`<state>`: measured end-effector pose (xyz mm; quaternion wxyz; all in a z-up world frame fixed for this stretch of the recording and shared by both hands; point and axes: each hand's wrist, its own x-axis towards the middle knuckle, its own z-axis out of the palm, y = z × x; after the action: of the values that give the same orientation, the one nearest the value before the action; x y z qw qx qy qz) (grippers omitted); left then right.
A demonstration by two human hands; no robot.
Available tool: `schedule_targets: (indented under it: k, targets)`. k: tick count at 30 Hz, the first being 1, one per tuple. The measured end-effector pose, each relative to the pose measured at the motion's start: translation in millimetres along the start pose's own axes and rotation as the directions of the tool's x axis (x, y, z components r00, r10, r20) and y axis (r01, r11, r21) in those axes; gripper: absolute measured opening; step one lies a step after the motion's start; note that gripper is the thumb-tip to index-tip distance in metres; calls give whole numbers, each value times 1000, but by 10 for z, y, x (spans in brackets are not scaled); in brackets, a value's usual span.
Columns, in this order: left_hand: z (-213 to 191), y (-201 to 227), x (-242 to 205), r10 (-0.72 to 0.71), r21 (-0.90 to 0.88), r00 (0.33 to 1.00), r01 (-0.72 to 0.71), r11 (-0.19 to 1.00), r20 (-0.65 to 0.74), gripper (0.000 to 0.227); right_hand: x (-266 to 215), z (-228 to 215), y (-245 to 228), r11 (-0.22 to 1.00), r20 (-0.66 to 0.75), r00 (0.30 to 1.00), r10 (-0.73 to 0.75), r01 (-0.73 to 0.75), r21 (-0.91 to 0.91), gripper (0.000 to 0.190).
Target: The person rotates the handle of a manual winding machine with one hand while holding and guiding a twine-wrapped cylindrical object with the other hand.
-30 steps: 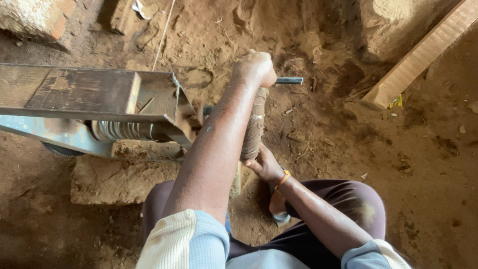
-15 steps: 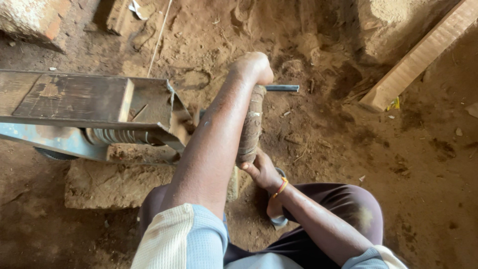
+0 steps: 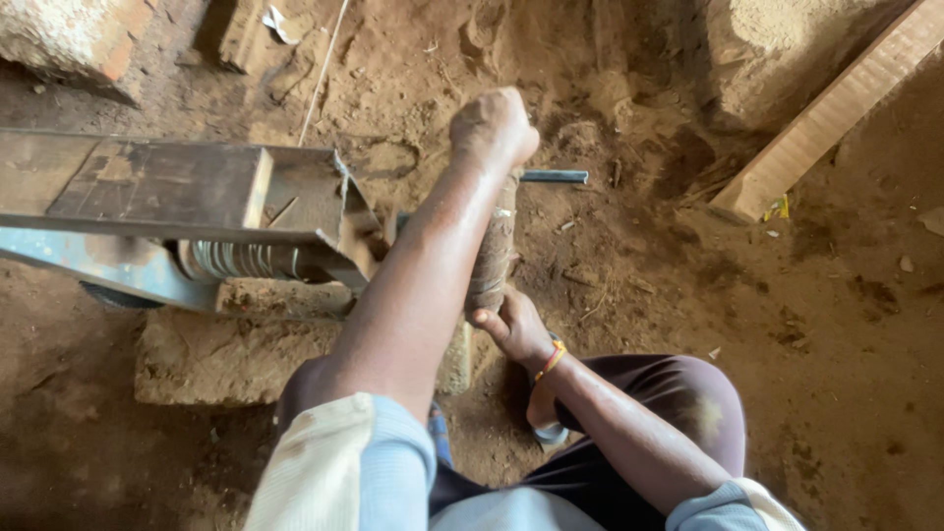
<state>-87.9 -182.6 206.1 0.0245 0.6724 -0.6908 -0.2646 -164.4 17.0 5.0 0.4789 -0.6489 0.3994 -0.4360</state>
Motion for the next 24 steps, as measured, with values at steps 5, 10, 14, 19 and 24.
schedule_targets:
  k: [5,10,14,19,24]
  targets:
    - [504,-210,-527,341,377,833,-175,910,-436,53,-2,13,189,1000,-10,1000,21,-21,-19,77]
    - [800,-392,-910,379,286,734,-256,923,-564,86,51,1,287,976,-18,984,-177,173,-133,76]
    - [758,-313,-818,293,185,806,-230,956,-514,93,43,-2,206,996,-30,999,-32,30,-80,77]
    - [659,-217,-667,233,159,847,-178,971,-477,81,72,-51,220,998,-12,999,35,-35,-56,74]
    - [563,-160,-629,208,154,868,-154,976,-451,62,91,-121,339,985,-44,998,41,-48,-168,66]
